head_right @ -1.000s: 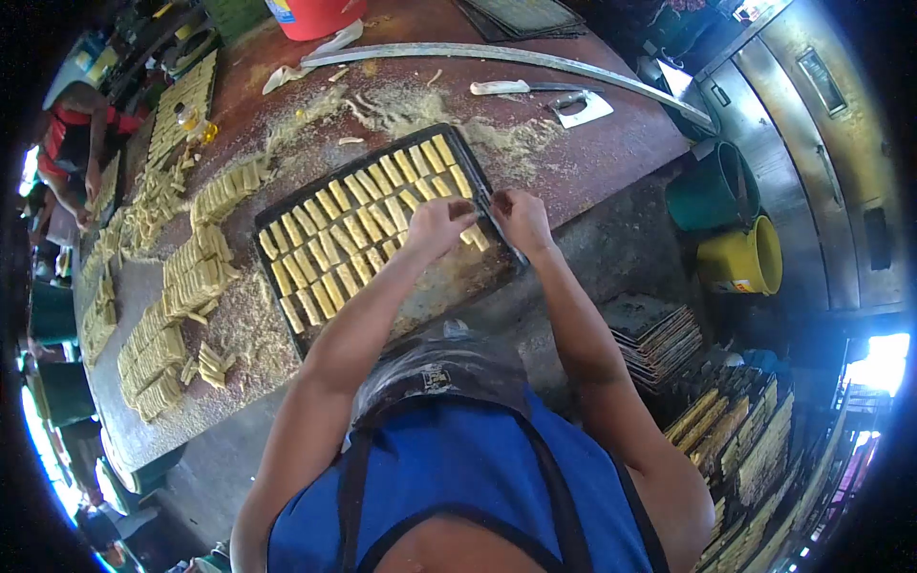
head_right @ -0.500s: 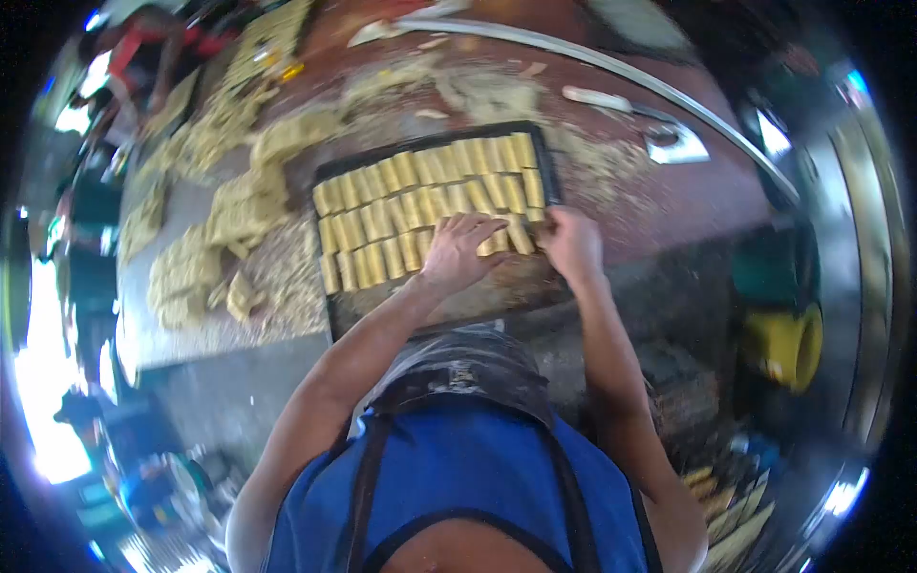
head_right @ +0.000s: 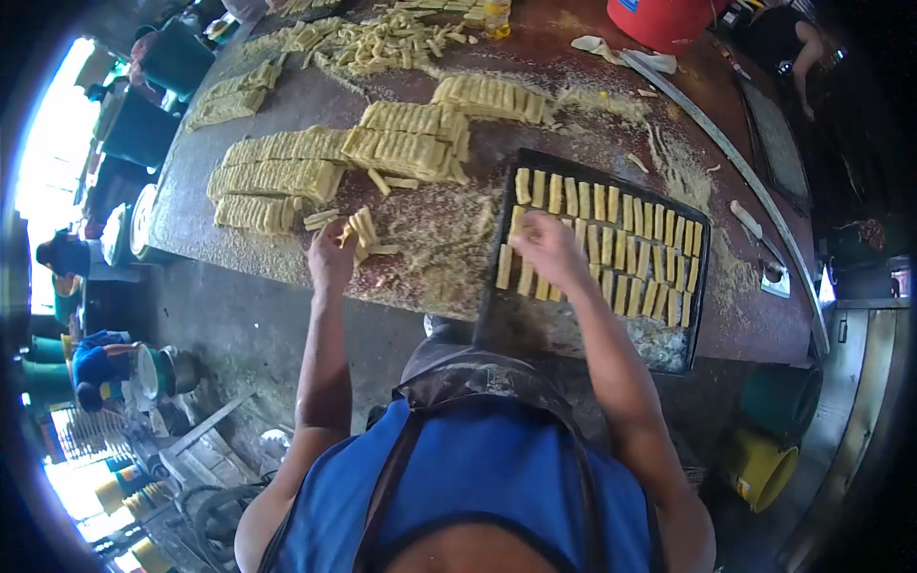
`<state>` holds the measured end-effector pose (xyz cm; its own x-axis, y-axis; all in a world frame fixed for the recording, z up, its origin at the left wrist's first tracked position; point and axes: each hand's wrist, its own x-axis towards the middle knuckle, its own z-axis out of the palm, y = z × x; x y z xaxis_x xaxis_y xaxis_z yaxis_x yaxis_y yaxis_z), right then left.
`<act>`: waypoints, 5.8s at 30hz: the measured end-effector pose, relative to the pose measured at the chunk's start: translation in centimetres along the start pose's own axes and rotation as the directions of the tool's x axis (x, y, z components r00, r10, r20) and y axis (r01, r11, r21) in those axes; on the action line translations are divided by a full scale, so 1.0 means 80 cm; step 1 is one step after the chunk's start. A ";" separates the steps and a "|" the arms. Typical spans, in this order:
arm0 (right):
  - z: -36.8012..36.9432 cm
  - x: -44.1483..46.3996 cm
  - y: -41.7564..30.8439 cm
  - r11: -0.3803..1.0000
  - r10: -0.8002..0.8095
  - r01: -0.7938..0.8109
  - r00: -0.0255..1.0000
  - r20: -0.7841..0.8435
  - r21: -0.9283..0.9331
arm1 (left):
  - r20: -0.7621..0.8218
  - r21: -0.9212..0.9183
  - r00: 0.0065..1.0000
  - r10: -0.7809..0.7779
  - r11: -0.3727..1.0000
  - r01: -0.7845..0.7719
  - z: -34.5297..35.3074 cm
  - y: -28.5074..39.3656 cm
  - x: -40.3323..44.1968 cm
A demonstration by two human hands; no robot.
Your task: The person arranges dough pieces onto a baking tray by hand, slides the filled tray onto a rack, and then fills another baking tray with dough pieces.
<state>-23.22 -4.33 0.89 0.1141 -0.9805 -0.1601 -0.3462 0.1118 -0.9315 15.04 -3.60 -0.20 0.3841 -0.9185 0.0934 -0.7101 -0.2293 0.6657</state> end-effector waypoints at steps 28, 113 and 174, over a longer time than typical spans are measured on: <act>0.042 -0.071 -0.052 0.921 0.378 -0.383 0.923 0.070 0.077 | 0.538 -0.543 0.762 0.360 0.840 -0.014 -0.002 0.070 -0.034; -0.055 -0.232 0.064 0.940 -0.032 -0.063 0.962 -0.272 -0.335 | 0.554 -0.196 0.569 0.608 0.759 -0.621 0.164 0.231 -0.232; 0.164 0.040 -0.033 0.831 0.066 -0.213 0.955 0.289 0.514 | 0.649 -0.684 0.761 -0.013 0.427 0.591 0.051 0.052 -0.038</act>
<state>-9.72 -5.68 -1.43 0.3556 -0.8822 -0.3088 0.1672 0.3851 -0.9076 8.48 -3.06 -0.74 -0.0813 -0.9049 -0.4177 0.3272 -0.4201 0.8464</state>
